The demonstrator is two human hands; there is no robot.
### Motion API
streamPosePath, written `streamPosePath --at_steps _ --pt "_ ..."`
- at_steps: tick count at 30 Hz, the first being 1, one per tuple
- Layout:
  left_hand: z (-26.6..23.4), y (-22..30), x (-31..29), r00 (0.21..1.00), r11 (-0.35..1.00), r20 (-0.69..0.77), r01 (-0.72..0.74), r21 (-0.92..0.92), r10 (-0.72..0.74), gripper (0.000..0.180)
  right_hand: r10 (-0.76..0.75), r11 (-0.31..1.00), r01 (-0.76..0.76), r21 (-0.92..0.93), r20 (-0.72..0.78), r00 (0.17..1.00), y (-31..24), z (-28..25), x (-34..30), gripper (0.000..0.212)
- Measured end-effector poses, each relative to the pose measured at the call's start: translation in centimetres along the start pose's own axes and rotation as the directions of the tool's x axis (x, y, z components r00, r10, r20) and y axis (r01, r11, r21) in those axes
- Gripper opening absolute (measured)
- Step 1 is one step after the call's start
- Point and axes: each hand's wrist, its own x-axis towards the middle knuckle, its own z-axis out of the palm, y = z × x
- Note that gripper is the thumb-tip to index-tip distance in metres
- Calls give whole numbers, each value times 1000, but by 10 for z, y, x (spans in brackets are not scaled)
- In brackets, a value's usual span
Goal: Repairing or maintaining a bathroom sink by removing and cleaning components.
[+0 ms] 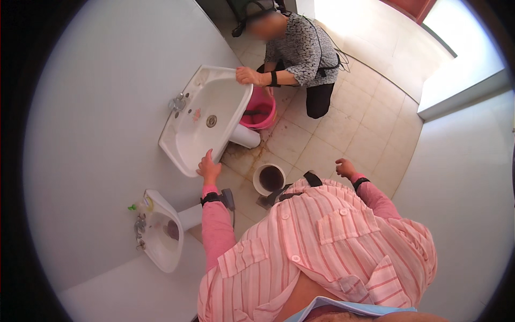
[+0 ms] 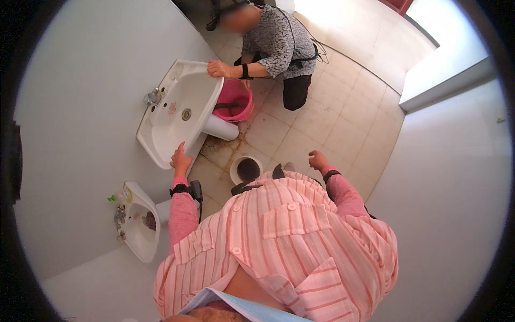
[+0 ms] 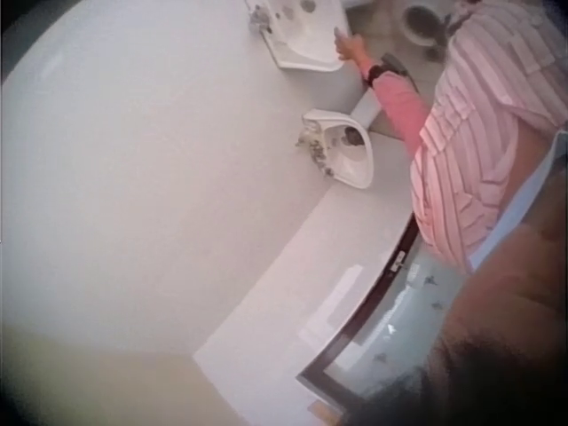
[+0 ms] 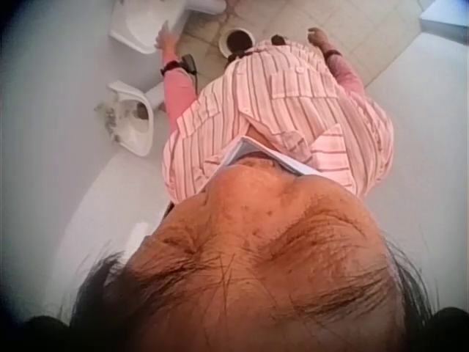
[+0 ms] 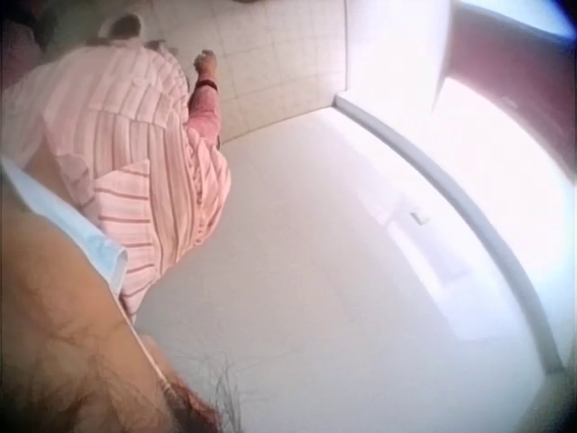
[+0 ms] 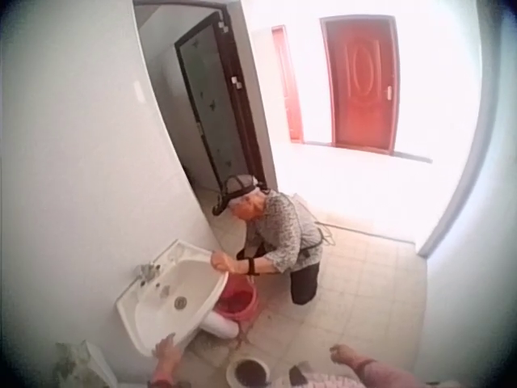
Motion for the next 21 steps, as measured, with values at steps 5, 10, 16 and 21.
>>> streamPosePath --at_steps 5,10,16,21 --pt "2 4 0 999 1000 -44 -20 16 21 63 -508 838 498 -222 14 861 -68 3 26 38" --pt "12 -3 2 990 1000 -143 -5 24 8 53 -711 672 726 -147 143 688 -218 28 15 36" --pt "21 7 -3 953 997 -302 35 68 -13 38 -901 344 932 -117 240 362 -368 79 13 37" --pt "22 16 -6 914 994 -399 103 38 -79 27 -854 163 952 -257 447 267 -433 134 36 43"
